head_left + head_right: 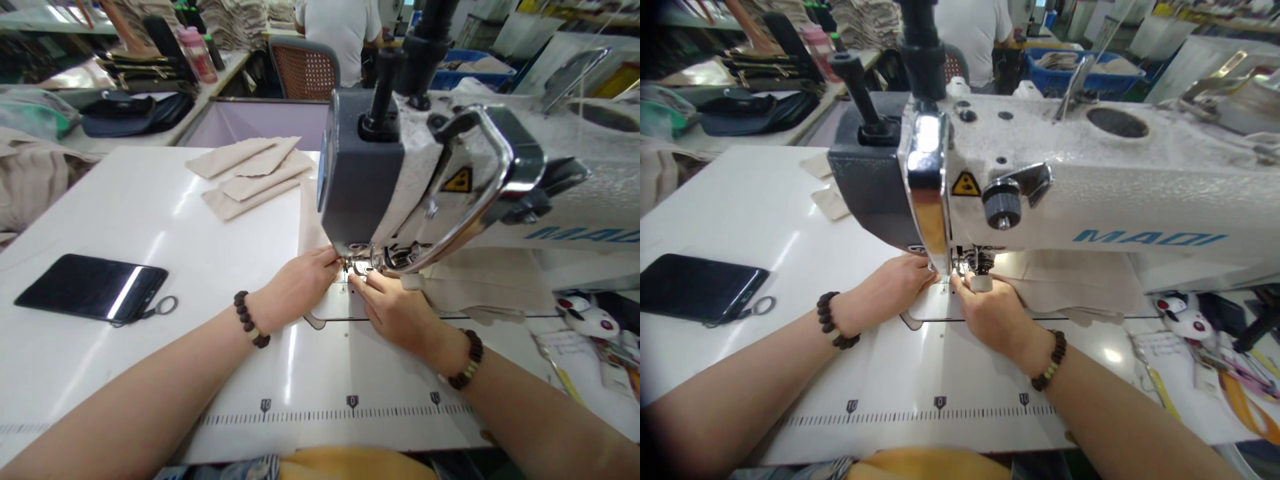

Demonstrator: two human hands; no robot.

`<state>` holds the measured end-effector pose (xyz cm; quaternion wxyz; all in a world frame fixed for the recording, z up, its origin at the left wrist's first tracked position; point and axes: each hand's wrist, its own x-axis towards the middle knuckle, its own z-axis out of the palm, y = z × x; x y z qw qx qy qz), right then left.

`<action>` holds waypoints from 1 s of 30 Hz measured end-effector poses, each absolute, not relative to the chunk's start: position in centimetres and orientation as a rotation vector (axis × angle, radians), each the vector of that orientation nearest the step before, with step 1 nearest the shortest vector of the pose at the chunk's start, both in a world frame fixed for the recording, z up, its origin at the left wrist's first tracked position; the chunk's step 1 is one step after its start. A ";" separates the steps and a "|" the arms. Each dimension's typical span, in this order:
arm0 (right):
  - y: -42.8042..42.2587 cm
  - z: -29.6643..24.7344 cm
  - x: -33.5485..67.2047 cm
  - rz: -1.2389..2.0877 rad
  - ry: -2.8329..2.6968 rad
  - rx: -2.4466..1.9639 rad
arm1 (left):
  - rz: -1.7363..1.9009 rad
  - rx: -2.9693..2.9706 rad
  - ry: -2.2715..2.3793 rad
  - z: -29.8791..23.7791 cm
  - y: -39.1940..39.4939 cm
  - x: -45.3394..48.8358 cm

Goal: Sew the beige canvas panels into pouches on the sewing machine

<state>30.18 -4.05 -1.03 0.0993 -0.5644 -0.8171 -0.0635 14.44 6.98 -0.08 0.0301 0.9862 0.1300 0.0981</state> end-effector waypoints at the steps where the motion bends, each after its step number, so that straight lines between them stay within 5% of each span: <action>1: -4.1 -1.0 30.2 -0.177 -2.417 -1.673 | 0.298 3.036 0.398 -0.1 7.0 14.4; 17: -5.4 -0.1 32.1 0.145 -2.534 -1.242 | 0.003 2.934 0.184 1.7 2.2 12.3; 30: -5.6 -0.3 31.6 0.106 -2.578 -1.279 | -0.016 2.864 0.181 2.2 2.5 12.3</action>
